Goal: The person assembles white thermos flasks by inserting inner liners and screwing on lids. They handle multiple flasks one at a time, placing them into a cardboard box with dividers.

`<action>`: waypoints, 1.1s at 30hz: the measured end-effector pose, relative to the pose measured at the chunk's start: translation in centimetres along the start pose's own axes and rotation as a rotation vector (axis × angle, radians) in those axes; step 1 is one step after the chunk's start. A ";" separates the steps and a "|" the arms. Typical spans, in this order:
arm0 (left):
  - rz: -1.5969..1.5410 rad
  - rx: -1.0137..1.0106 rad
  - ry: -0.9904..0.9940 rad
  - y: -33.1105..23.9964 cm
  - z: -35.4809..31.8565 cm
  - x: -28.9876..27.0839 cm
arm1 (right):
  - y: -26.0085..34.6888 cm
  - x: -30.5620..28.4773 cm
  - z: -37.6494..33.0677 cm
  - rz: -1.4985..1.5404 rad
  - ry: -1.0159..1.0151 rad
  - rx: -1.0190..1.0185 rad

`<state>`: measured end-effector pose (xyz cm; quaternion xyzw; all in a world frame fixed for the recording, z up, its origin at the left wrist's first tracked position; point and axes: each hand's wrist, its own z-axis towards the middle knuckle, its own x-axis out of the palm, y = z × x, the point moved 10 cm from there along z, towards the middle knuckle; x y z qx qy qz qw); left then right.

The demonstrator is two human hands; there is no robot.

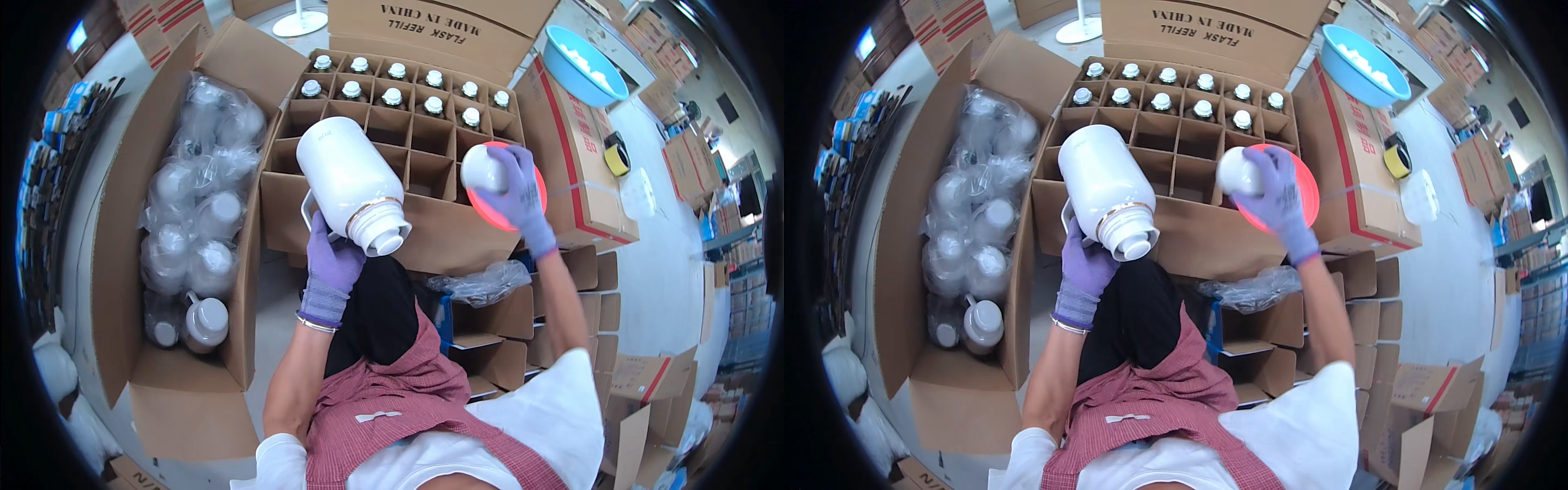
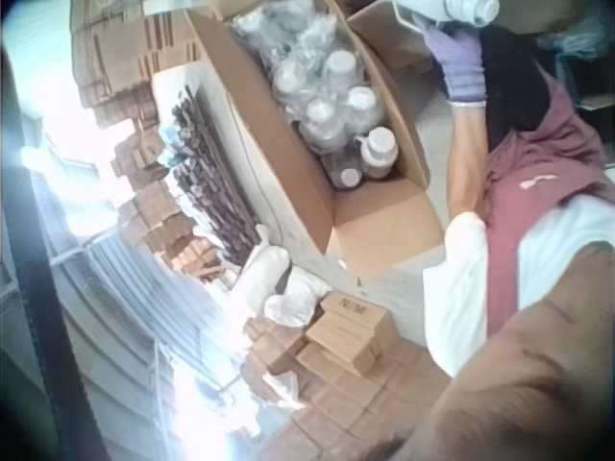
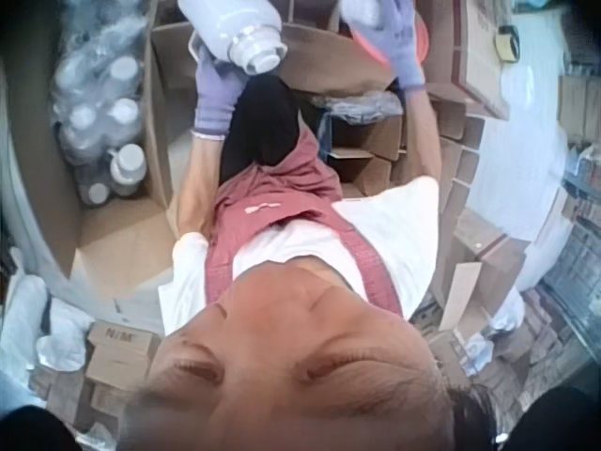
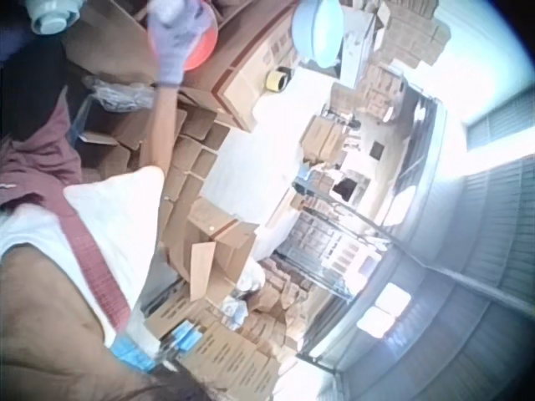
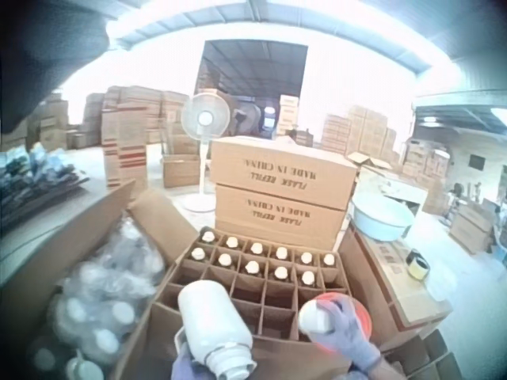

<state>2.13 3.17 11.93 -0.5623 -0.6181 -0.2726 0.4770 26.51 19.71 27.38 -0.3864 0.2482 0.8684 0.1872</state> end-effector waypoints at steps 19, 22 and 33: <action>0.248 0.334 0.190 -0.8 -6.5 3.4 | 17.0 9.1 -11.3 1.555 -0.199 0.763; 0.126 0.229 0.195 0.9 -6.8 2.3 | 18.4 5.7 -12.2 1.029 -0.307 0.572; 1.020 0.145 -0.033 0.1 -17.1 -10.7 | 13.5 7.5 -12.2 0.919 0.064 0.525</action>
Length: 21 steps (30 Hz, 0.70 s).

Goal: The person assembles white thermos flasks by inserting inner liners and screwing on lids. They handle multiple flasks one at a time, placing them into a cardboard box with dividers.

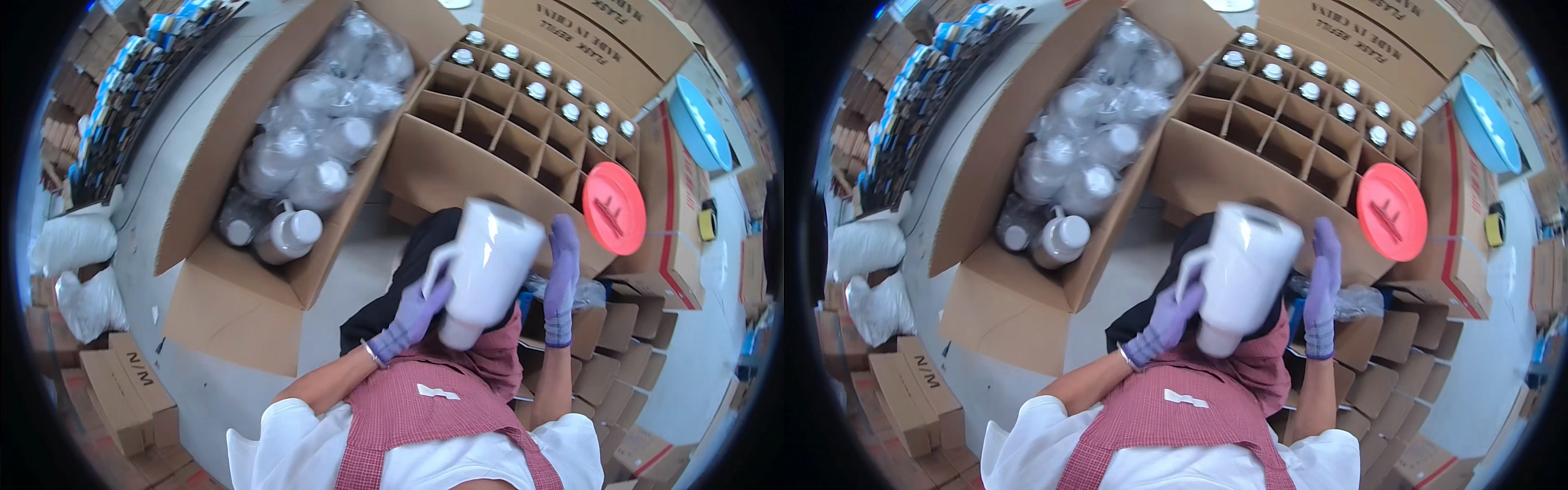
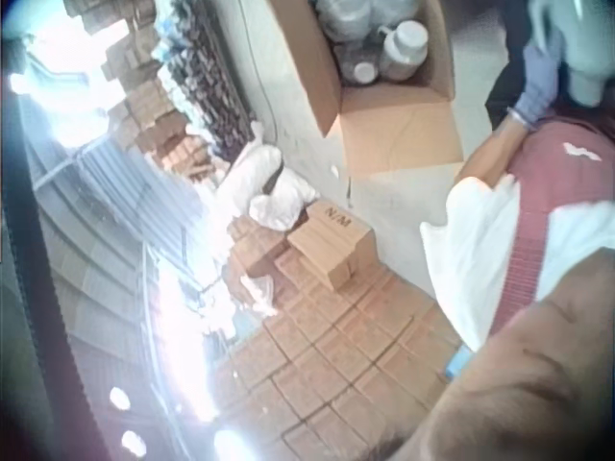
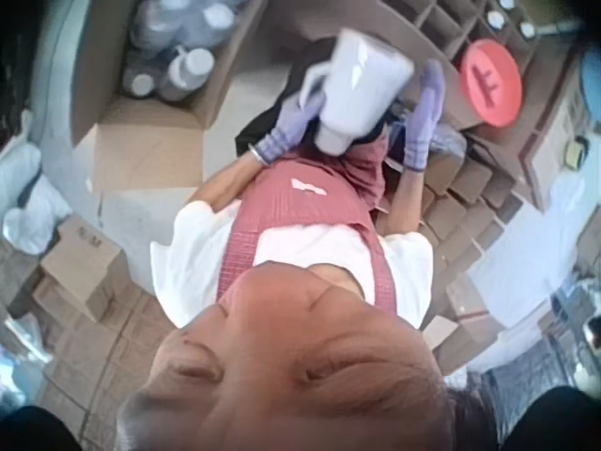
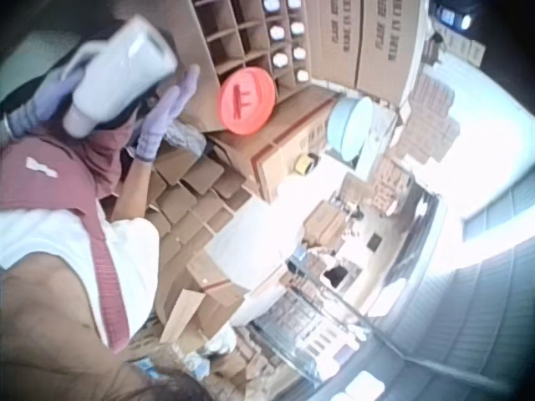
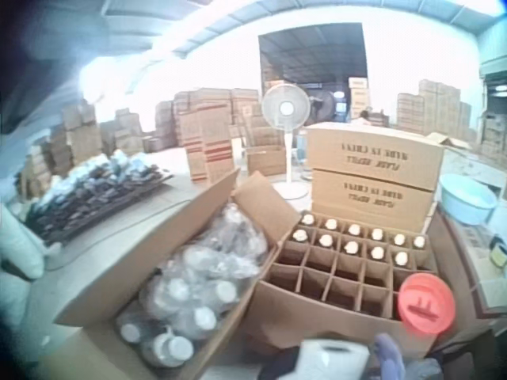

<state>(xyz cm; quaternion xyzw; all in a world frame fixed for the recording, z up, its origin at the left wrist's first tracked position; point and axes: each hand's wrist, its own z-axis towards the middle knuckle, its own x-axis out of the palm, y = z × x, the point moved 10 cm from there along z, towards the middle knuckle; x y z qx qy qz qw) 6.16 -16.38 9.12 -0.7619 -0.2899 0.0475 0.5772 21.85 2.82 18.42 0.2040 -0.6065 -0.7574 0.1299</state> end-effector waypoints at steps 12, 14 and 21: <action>1.697 0.380 -1.115 -21.5 9.3 -31.7 | 6.7 9.2 2.0 -0.273 0.355 -0.273; 1.685 0.195 -0.987 -22.2 11.8 -33.7 | 5.4 8.3 3.8 -0.265 0.338 -0.150; 0.163 0.401 -0.163 -30.0 14.6 -18.7 | 9.3 13.8 8.6 -0.499 0.495 -0.458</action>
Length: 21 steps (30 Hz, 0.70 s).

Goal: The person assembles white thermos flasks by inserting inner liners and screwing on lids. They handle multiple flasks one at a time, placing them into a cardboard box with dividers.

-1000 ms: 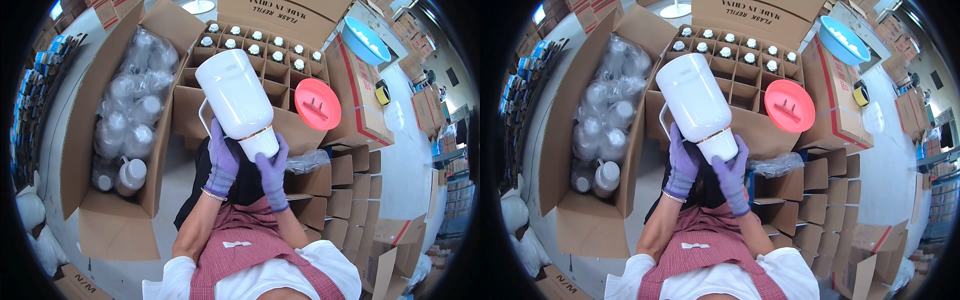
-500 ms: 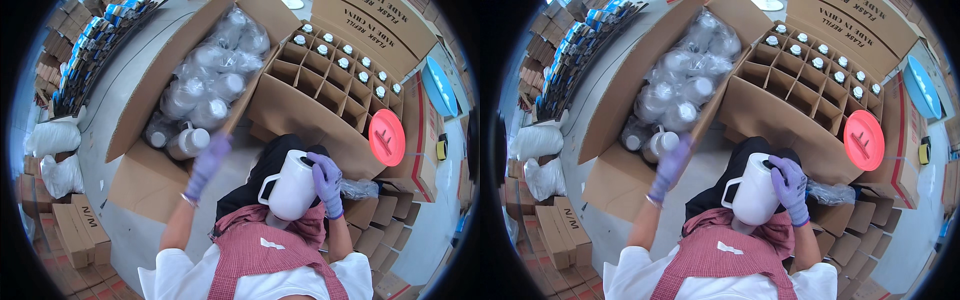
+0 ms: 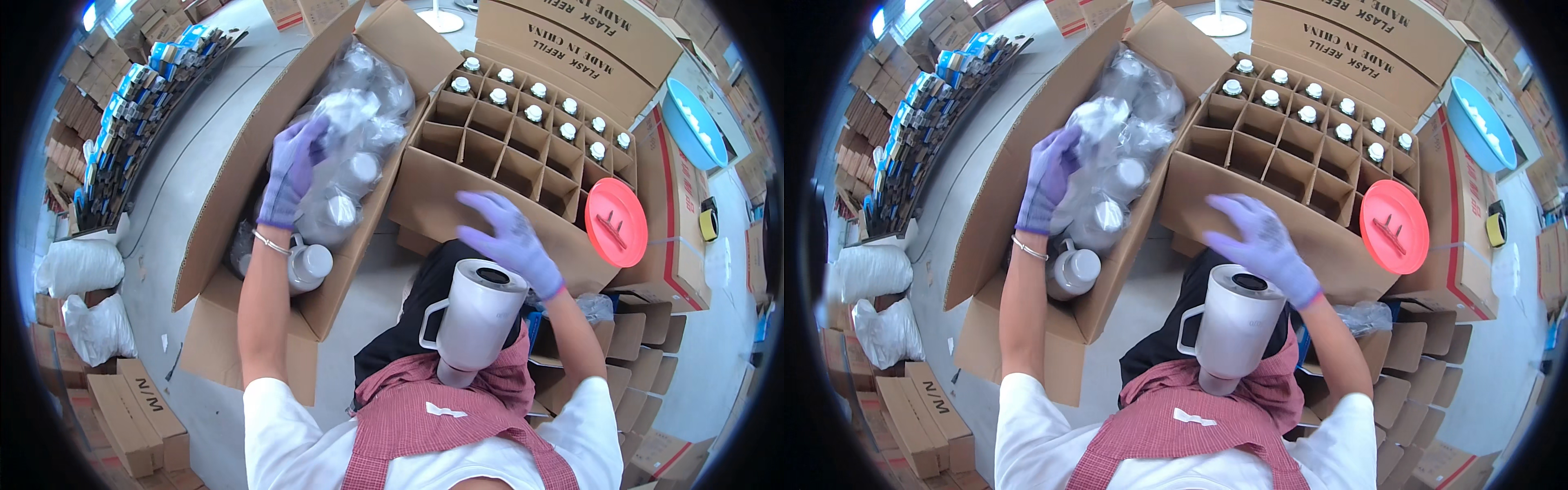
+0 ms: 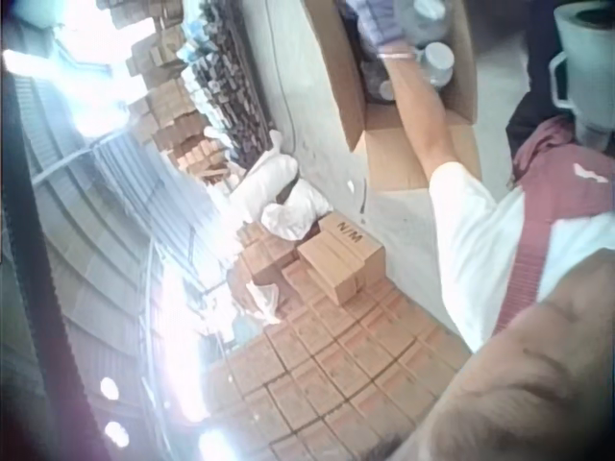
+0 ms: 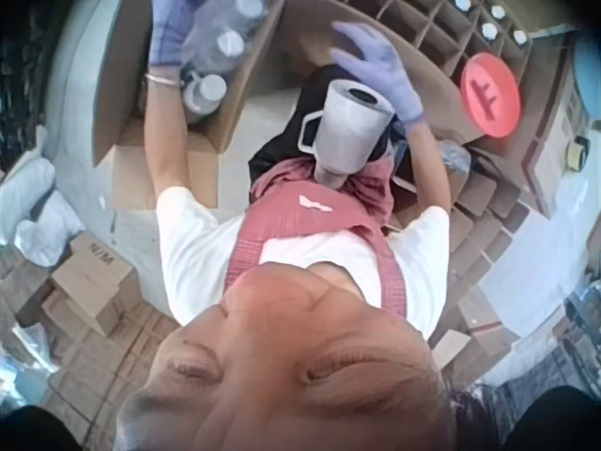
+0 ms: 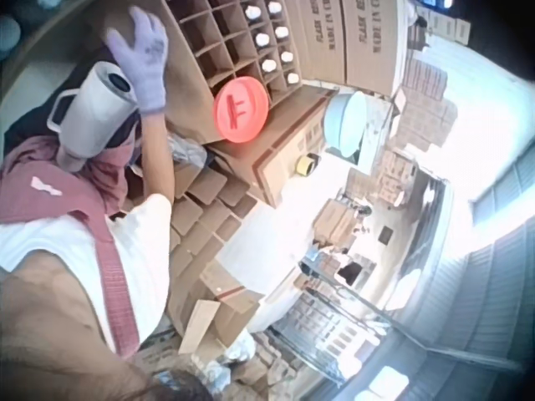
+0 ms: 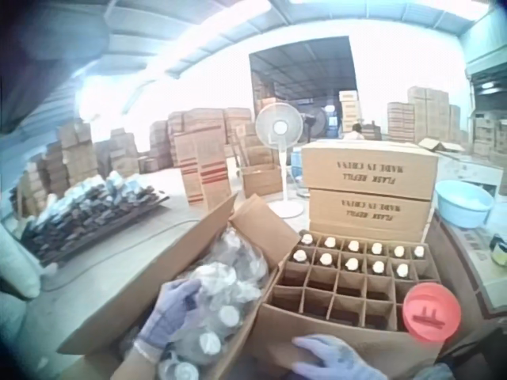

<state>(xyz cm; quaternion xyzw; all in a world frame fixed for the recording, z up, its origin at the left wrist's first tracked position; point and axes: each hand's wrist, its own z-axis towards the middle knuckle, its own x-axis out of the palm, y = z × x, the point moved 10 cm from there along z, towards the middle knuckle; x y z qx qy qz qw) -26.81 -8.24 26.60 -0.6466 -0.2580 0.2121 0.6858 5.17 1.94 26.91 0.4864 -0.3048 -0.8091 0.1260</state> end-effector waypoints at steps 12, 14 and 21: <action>0.154 0.208 0.665 4.4 -0.6 18.8 | -14.8 3.8 6.9 1.234 -0.228 0.569; 0.375 0.235 0.495 8.3 -1.0 19.2 | -15.6 3.9 4.8 1.331 -0.125 0.681; 0.188 0.151 0.125 11.8 -0.7 22.6 | -14.4 5.0 -0.3 0.312 -0.178 0.302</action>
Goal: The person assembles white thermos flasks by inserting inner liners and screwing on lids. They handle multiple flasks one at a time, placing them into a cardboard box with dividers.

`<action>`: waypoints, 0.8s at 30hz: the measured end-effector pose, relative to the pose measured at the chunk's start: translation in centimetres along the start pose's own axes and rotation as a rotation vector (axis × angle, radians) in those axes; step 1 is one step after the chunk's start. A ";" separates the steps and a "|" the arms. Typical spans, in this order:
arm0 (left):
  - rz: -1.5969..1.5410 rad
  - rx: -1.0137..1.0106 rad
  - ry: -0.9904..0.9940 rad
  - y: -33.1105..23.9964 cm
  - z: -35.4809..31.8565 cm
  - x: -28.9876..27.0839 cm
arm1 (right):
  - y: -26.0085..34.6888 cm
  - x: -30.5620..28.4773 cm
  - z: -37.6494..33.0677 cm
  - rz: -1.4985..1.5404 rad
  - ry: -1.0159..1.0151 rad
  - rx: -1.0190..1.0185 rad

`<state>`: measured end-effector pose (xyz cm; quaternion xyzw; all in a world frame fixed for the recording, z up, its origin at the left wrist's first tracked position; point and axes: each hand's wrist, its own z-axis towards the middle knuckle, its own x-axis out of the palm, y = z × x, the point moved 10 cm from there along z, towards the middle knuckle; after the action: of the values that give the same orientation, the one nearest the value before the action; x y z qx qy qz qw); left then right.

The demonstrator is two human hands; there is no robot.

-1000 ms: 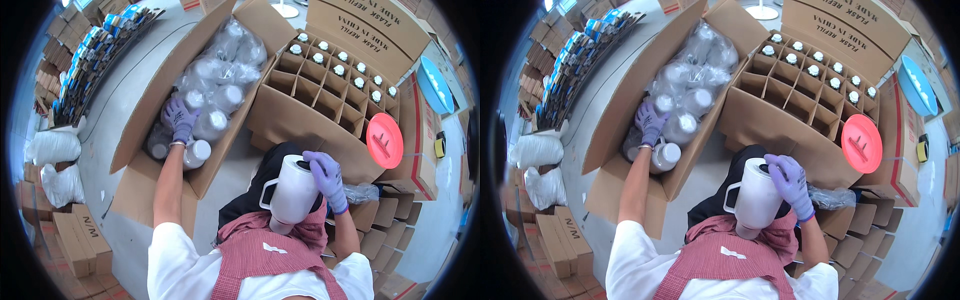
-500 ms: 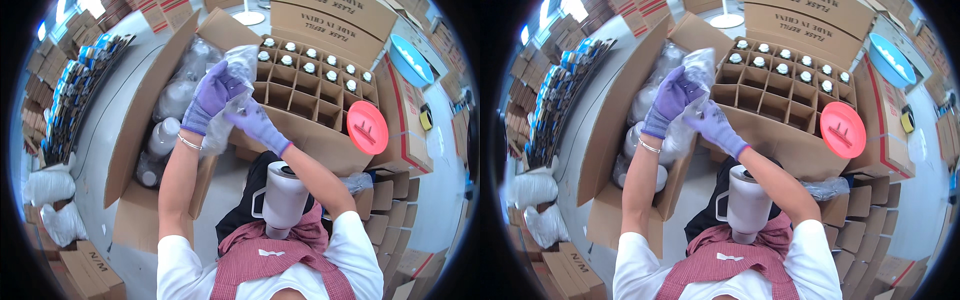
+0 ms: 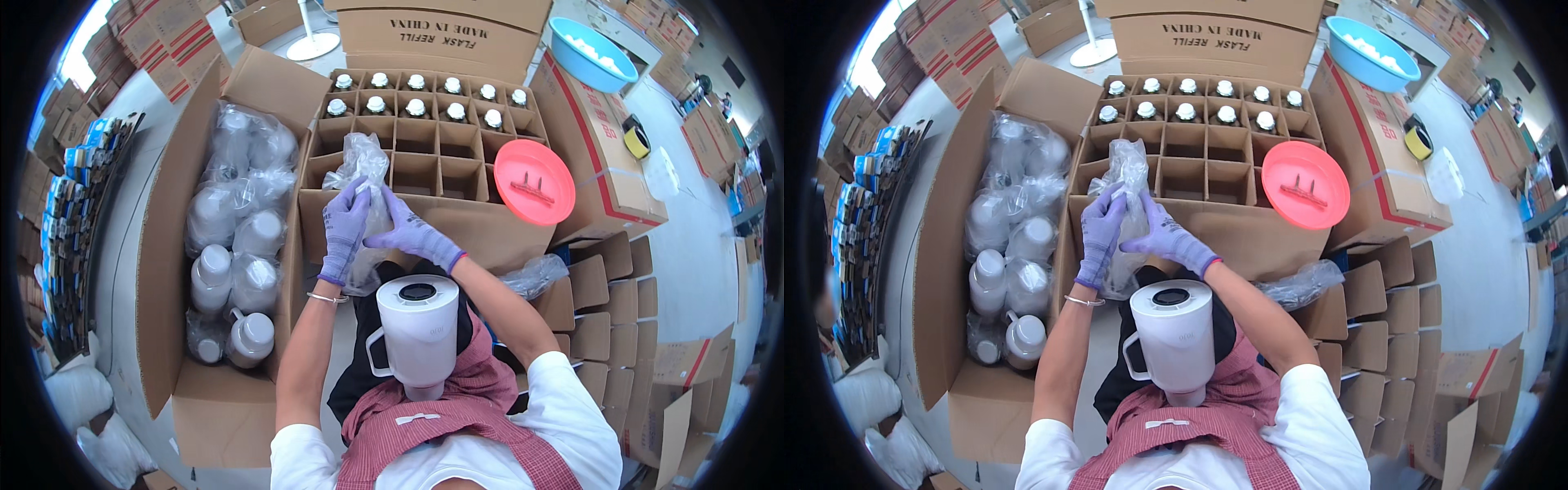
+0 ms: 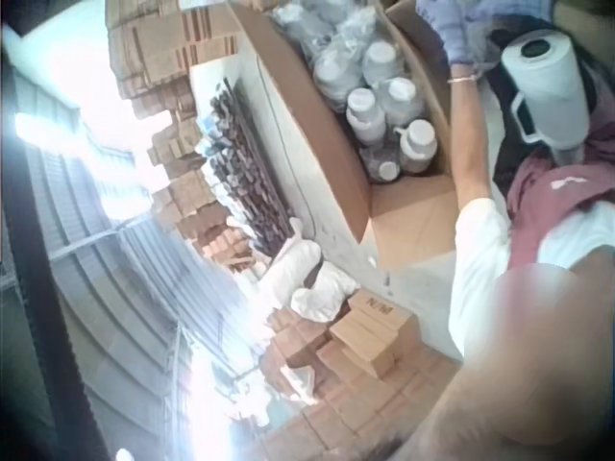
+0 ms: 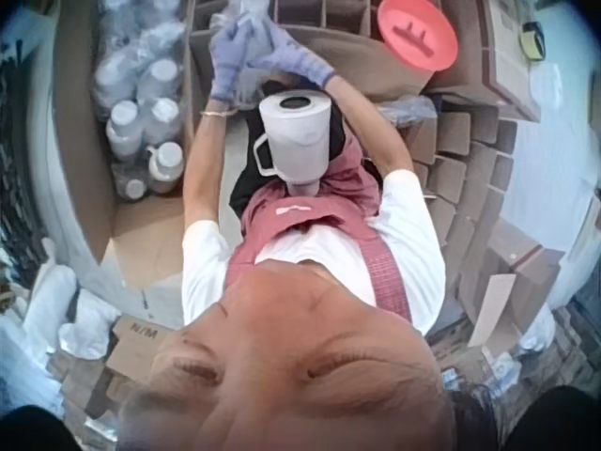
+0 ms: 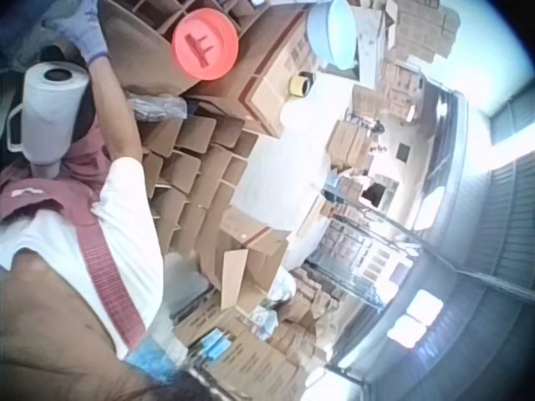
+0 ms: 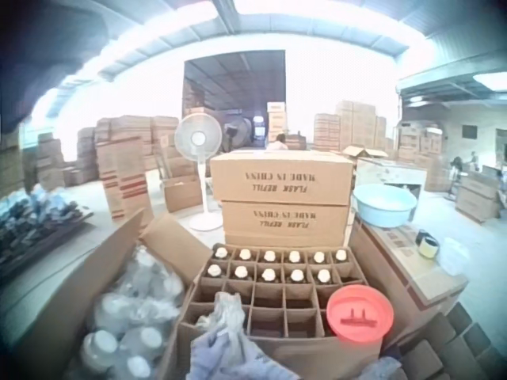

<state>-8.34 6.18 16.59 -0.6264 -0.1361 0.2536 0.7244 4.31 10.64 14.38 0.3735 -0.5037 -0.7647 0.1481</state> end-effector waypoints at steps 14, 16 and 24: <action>0.138 0.065 0.077 -1.9 -24.3 -5.3 | 9.0 -5.6 -25.3 -0.416 -0.475 -0.244; 0.096 0.073 0.033 -1.7 -26.2 -5.5 | 8.0 -2.6 -29.8 -0.436 -0.405 -0.232; -0.132 -0.346 0.064 2.7 -27.6 -3.1 | 6.2 -0.2 -35.3 -0.392 -0.060 -0.125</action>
<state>2.74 -18.44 9.38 -0.7392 -0.1951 0.1583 0.6249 28.97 -15.33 12.35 0.4314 -0.3773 -0.8194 0.0043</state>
